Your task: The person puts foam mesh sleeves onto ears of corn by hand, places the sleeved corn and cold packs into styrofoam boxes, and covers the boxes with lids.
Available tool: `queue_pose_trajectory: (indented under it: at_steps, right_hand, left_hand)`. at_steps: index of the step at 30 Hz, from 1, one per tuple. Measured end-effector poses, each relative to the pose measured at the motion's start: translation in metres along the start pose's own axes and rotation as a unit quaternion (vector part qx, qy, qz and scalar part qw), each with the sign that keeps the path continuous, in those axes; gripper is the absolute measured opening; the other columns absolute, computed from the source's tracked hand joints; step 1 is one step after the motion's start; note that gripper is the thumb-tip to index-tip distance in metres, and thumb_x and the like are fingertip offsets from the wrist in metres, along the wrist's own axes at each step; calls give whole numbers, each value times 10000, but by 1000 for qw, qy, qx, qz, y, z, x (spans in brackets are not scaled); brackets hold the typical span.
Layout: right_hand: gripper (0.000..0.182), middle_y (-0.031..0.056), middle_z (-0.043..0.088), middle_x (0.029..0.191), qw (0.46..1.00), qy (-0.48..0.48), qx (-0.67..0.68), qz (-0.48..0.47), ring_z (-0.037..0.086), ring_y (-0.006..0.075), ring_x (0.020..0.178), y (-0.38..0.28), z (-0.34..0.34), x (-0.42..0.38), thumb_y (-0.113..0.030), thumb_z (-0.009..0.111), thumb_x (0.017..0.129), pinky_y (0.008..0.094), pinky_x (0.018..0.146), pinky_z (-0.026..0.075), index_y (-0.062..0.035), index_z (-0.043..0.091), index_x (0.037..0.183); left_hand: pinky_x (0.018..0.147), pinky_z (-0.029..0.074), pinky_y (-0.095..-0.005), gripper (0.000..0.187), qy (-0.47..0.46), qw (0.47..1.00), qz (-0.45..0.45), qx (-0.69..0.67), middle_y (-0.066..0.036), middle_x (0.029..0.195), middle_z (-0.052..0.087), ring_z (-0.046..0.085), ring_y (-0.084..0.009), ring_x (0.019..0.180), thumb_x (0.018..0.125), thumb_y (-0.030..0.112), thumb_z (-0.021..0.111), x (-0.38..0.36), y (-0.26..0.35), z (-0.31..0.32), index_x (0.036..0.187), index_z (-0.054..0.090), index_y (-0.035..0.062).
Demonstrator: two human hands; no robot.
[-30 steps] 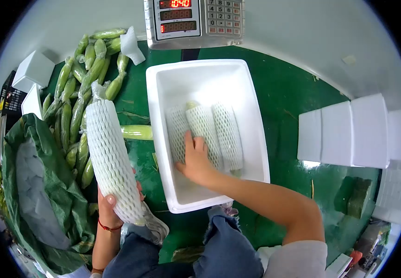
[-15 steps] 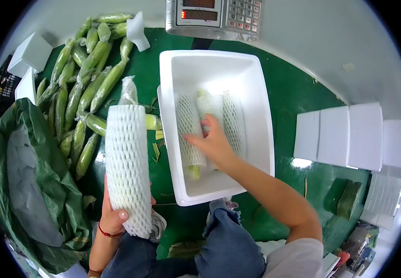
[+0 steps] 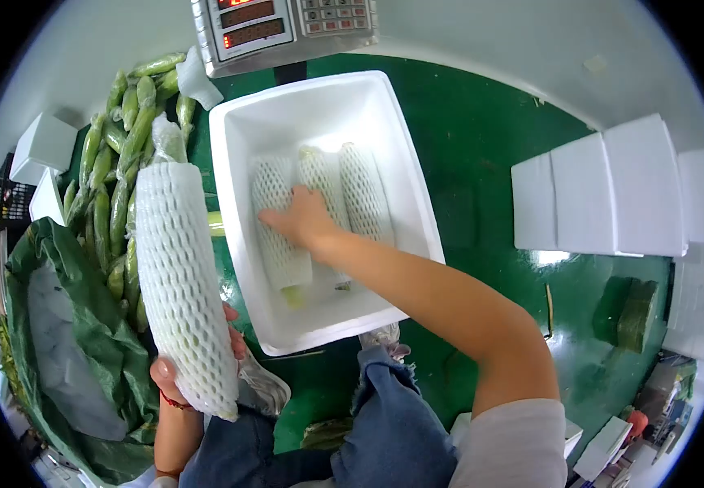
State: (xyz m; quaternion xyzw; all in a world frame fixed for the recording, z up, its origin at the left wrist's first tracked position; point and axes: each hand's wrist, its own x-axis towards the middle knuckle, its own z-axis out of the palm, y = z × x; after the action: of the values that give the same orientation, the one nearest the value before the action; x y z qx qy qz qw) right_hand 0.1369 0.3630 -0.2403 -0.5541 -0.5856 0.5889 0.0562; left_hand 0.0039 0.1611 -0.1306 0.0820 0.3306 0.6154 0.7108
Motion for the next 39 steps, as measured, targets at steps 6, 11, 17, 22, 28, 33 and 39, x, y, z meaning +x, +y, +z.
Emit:
queue_pose_trajectory:
  at_steps: [6,11,17,22,28,33,39]
  right_hand:
    - [930,217,345,1351,998,-11,54,-11,430,319,1221,-13,-13,-14,-315,735,720,404,944,448,-3,219,1427]
    - [941,183,394,1324,912,-172,370,32,480,302,1176,-23,-37,-15,-282,738,713,420,907,473,-85,190,1451]
    - [784,153,535,1226,858,-151,484,-83,587,237,1062,-10,-134,-87,-288,634,762,390,858,520,-93,280,1434]
    - [726,175,512,1308,710,-100,654,-242,575,273,1115,30,-163,-123,-431,571,828,409,918,501,-9,358,1378]
    - [824,155,420,1395,745,-79,632,-197,502,281,1181,63,-141,-109,-632,451,853,427,896,491,-48,310,1416]
    - [763,144,410,1396,754,-17,611,-242,466,303,1220,70,-130,-106,-436,584,837,450,979,444,-15,294,1404]
    - [825,157,442,1339,775,66,568,-269,458,350,1234,63,-123,-110,-248,729,725,481,1007,423,13,297,1377]
  left_hand:
    - [739,549,-419,981,73,980,-18,187,-231,1191,499,624,-351,930,674,392,754,6,8,58,1420,192,91]
    - [808,522,-439,869,67,970,20,234,-173,1279,454,603,-340,993,766,217,648,12,13,102,1456,124,153]
    - [978,434,-405,830,115,953,6,281,-132,1408,357,428,-260,1247,853,-61,464,48,-2,121,1496,7,197]
    - [1018,373,-417,877,208,854,14,476,-249,1430,265,377,-333,1275,835,21,577,121,-75,65,1488,-1,117]
    - [1096,216,-520,814,172,579,-150,783,-342,1454,86,169,-560,1307,822,189,619,141,-70,62,1469,137,80]
    - [1087,269,-496,647,-11,281,145,949,-342,1458,98,249,-534,1298,873,267,551,196,-31,52,1430,281,77]
    - [984,401,-458,533,65,438,-110,890,-284,1360,382,507,-421,1140,933,388,437,260,-33,54,1303,445,4]
